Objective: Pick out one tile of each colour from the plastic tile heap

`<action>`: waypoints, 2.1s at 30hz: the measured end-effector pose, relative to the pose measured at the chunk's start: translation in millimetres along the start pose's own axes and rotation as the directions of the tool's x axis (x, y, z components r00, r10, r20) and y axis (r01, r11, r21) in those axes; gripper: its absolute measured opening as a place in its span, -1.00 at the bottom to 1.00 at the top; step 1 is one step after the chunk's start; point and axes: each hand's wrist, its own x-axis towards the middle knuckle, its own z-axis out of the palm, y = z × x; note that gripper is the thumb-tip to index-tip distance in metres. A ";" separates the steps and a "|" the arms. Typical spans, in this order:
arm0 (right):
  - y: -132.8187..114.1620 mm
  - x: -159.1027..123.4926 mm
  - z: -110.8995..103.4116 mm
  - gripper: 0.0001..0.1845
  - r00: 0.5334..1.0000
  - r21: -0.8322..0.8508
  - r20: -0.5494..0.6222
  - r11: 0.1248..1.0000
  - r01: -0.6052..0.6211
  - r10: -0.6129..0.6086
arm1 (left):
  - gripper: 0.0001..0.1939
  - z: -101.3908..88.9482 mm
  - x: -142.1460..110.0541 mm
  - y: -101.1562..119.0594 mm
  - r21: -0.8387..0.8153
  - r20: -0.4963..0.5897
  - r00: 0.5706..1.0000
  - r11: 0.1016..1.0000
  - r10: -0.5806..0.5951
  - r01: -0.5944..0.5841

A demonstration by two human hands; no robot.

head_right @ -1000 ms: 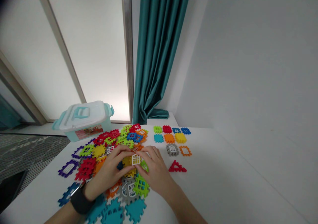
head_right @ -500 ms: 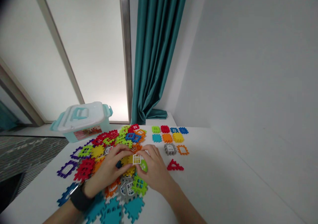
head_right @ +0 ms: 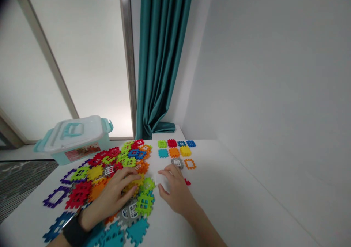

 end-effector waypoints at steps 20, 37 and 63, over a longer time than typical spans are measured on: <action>112.1 -68.6 -88.6 -0.65 0.920 -0.289 0.150 0.906 -0.310 0.363 | -0.76 16.8 -3.6 -10.2 0.028 0.129 0.985 0.993 0.111 -0.116; 89.3 -98.6 -80.9 -0.57 0.954 -0.394 0.111 0.894 -0.214 0.278 | -0.74 16.8 -5.5 -13.4 0.062 0.122 0.986 0.991 0.113 -0.121; 33.4 -19.9 -46.6 -0.68 0.994 -0.122 0.101 0.992 -0.023 0.035 | -0.80 1.3 1.2 -4.7 0.101 0.220 0.975 0.994 0.014 -0.037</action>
